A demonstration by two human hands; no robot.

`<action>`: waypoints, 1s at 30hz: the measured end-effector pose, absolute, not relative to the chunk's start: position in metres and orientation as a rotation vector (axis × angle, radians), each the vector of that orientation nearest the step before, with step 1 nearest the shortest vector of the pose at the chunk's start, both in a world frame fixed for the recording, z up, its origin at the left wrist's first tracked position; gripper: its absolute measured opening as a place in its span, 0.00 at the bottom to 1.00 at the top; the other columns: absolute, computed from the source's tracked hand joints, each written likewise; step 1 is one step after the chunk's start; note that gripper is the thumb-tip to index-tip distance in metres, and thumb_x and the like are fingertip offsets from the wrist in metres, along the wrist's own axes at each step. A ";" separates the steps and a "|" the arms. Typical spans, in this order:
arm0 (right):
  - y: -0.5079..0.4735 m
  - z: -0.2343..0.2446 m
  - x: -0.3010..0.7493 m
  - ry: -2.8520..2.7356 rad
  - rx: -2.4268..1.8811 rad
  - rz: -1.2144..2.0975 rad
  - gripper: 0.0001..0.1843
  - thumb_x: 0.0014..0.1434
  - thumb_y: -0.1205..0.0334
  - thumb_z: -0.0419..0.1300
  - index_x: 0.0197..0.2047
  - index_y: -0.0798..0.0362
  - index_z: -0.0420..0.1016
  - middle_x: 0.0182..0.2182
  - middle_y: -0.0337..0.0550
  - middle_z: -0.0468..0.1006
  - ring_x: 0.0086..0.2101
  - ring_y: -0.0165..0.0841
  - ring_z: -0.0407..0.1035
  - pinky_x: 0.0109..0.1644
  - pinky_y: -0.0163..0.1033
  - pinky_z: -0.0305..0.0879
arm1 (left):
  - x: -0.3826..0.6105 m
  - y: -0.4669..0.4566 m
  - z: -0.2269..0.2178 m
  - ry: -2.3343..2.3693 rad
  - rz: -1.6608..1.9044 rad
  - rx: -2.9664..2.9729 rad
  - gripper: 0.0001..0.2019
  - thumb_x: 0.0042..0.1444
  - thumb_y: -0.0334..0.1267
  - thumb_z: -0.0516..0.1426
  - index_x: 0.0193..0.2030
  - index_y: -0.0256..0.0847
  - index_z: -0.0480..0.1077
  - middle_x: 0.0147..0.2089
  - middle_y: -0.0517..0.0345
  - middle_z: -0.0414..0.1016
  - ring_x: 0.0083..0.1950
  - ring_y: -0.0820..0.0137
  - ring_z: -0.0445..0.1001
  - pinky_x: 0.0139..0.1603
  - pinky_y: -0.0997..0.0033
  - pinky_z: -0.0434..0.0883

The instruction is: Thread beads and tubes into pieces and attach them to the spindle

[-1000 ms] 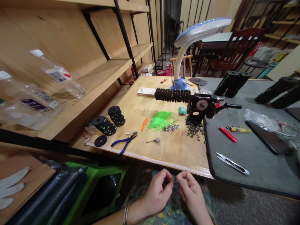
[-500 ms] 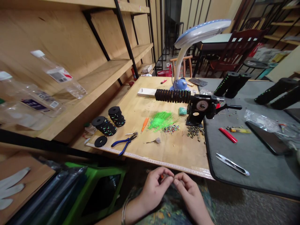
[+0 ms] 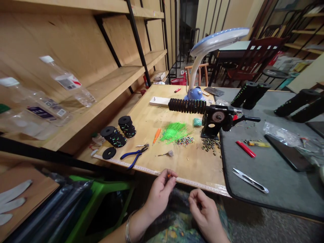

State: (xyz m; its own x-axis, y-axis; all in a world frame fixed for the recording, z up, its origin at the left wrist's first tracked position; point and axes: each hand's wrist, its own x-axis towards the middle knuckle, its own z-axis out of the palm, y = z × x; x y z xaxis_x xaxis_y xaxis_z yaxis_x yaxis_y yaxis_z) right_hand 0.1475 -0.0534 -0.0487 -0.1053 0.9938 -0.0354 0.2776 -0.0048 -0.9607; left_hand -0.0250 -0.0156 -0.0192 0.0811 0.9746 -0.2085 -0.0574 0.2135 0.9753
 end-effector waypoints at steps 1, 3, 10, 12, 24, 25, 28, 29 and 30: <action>-0.052 -0.049 0.149 -1.459 -1.368 1.154 0.11 0.58 0.56 0.56 0.26 0.51 0.65 0.21 0.33 0.61 0.22 0.29 0.56 0.26 0.33 0.53 | -0.030 -0.013 -0.018 1.216 1.044 1.040 0.09 0.59 0.44 0.55 0.39 0.40 0.66 0.29 0.64 0.62 0.29 0.74 0.61 0.31 0.76 0.60; -0.049 -0.048 0.152 -1.375 -1.353 1.155 0.14 0.59 0.52 0.55 0.26 0.51 0.65 0.21 0.33 0.61 0.23 0.29 0.56 0.26 0.33 0.54 | -0.039 -0.009 -0.014 1.244 1.055 1.072 0.09 0.58 0.43 0.56 0.38 0.39 0.67 0.30 0.63 0.63 0.31 0.73 0.63 0.34 0.75 0.61; -0.046 -0.041 0.150 -1.166 -1.321 1.331 0.19 0.59 0.44 0.55 0.29 0.52 0.67 0.20 0.31 0.58 0.20 0.28 0.52 0.23 0.32 0.53 | -0.047 -0.010 -0.007 1.104 0.908 1.102 0.09 0.56 0.42 0.58 0.36 0.38 0.67 0.27 0.61 0.67 0.31 0.72 0.65 0.35 0.73 0.62; -0.046 -0.039 0.150 -1.158 -1.318 1.320 0.18 0.58 0.45 0.57 0.29 0.52 0.68 0.19 0.31 0.59 0.20 0.28 0.53 0.23 0.32 0.53 | -0.040 -0.012 -0.008 1.095 0.869 1.050 0.11 0.55 0.44 0.58 0.36 0.37 0.67 0.24 0.65 0.62 0.26 0.75 0.60 0.30 0.74 0.59; -0.045 -0.039 0.147 -1.452 -1.311 0.950 0.12 0.62 0.56 0.55 0.30 0.52 0.70 0.23 0.37 0.70 0.24 0.30 0.65 0.29 0.31 0.63 | -0.013 -0.011 -0.010 1.035 0.856 0.749 0.19 0.42 0.48 0.67 0.31 0.35 0.68 0.23 0.68 0.62 0.21 0.81 0.51 0.22 0.78 0.48; -0.045 -0.040 0.147 -1.473 -1.303 0.928 0.11 0.62 0.56 0.55 0.31 0.52 0.70 0.23 0.37 0.70 0.23 0.30 0.65 0.29 0.30 0.63 | -0.012 -0.010 -0.010 1.025 0.860 0.705 0.20 0.41 0.48 0.68 0.30 0.36 0.67 0.22 0.69 0.61 0.20 0.82 0.50 0.21 0.78 0.47; -0.045 -0.041 0.147 -1.543 -1.292 0.859 0.10 0.63 0.58 0.54 0.31 0.52 0.70 0.23 0.38 0.71 0.24 0.30 0.67 0.30 0.30 0.64 | -0.011 -0.007 -0.010 1.016 0.878 0.659 0.21 0.38 0.48 0.69 0.27 0.37 0.65 0.20 0.71 0.58 0.18 0.83 0.47 0.19 0.78 0.44; -0.045 -0.042 0.146 -1.567 -1.290 0.836 0.10 0.63 0.58 0.54 0.31 0.52 0.70 0.23 0.38 0.72 0.24 0.31 0.67 0.30 0.30 0.65 | -0.011 -0.006 -0.010 1.015 0.880 0.666 0.21 0.38 0.48 0.69 0.27 0.37 0.65 0.20 0.71 0.58 0.18 0.83 0.47 0.19 0.78 0.43; -0.044 -0.042 0.146 -1.590 -1.288 0.818 0.10 0.63 0.59 0.53 0.31 0.52 0.70 0.23 0.38 0.72 0.24 0.31 0.68 0.30 0.30 0.65 | -0.012 -0.006 -0.010 1.016 0.880 0.681 0.21 0.39 0.48 0.68 0.27 0.37 0.64 0.19 0.71 0.58 0.18 0.83 0.47 0.19 0.78 0.43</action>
